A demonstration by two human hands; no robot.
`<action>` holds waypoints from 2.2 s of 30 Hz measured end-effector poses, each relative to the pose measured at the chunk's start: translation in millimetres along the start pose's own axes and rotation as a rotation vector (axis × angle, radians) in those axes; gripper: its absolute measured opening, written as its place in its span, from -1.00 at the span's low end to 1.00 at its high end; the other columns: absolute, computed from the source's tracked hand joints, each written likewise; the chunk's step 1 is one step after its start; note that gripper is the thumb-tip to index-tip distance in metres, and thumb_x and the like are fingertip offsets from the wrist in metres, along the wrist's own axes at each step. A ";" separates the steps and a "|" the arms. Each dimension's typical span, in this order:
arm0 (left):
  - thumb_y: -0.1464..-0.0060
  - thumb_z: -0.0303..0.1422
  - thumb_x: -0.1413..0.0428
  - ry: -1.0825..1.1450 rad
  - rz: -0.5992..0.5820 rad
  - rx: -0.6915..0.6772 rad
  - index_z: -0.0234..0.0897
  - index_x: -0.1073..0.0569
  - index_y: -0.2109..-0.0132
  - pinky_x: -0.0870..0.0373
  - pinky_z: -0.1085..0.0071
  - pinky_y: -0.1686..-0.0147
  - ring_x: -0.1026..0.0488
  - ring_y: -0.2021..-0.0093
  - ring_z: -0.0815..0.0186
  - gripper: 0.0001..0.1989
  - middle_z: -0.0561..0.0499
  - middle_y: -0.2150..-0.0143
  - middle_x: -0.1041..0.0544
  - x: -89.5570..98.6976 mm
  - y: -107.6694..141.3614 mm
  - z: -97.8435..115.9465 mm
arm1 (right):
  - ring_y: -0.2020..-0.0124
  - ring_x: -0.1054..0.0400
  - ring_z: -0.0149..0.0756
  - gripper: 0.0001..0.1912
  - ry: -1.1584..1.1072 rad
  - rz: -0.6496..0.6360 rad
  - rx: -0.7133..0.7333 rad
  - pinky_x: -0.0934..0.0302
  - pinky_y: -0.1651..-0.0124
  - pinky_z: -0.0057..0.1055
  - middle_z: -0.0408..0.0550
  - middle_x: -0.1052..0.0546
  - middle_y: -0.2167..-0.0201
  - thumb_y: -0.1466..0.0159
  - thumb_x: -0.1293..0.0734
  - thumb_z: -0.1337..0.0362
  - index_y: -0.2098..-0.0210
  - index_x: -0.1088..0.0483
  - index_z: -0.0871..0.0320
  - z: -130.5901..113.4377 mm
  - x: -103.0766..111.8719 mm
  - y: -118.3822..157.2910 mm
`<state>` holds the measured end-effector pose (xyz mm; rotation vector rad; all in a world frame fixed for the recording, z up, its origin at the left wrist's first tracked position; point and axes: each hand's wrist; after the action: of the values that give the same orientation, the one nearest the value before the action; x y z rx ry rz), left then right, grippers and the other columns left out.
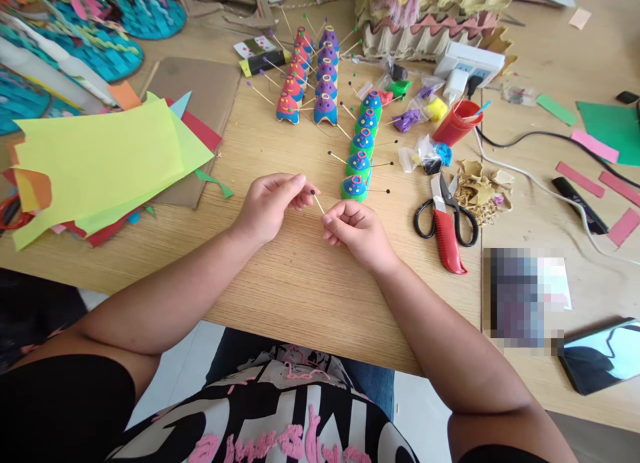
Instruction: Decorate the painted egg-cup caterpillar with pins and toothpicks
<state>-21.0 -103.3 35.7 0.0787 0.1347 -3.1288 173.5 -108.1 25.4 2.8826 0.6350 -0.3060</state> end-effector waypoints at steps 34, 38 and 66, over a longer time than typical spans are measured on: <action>-0.01 -0.10 -0.43 0.156 0.117 0.048 -0.25 -0.55 0.33 -0.34 0.49 0.37 -0.41 0.40 0.47 -0.66 0.09 0.38 -0.56 -0.4 -9.3 -7.5 | 0.59 -0.28 -0.49 -0.51 -0.089 0.093 -0.021 -0.11 0.52 -0.49 -0.20 -0.50 0.59 -0.18 -0.54 -0.20 0.41 -0.48 0.11 -1.5 -3.0 -0.6; 0.02 -0.13 -0.44 0.175 0.151 0.039 -0.25 -0.54 0.37 -0.26 0.50 0.42 -0.34 0.43 0.49 -0.67 0.09 0.41 -0.53 -0.4 -12.1 -9.0 | 0.64 -0.11 -0.47 -0.40 -0.095 0.104 0.048 -0.01 0.55 -0.44 -0.22 -0.35 0.70 -0.22 -0.45 -0.28 0.56 -0.33 0.08 -3.4 -5.1 -1.5; 0.00 -0.07 -0.40 0.077 0.160 -0.026 -0.26 -0.55 0.28 -0.39 0.45 0.23 -0.51 0.28 0.39 -0.64 0.04 0.29 -0.62 -3.7 -14.4 -21.3 | 0.57 -0.08 -0.44 -0.62 0.864 -0.063 0.061 0.10 0.45 -0.40 -0.26 -0.28 0.63 -0.28 -0.44 -0.04 0.47 -0.44 0.11 -28.3 7.9 18.8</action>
<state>-16.4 -87.1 16.0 0.1991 0.1604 -2.9645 193.1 -115.7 53.1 2.9609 0.8276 0.9785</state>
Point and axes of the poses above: each hand's wrist, its own y-axis away from the middle knuckle, its own x-axis out of the back of the hand, z = x × y
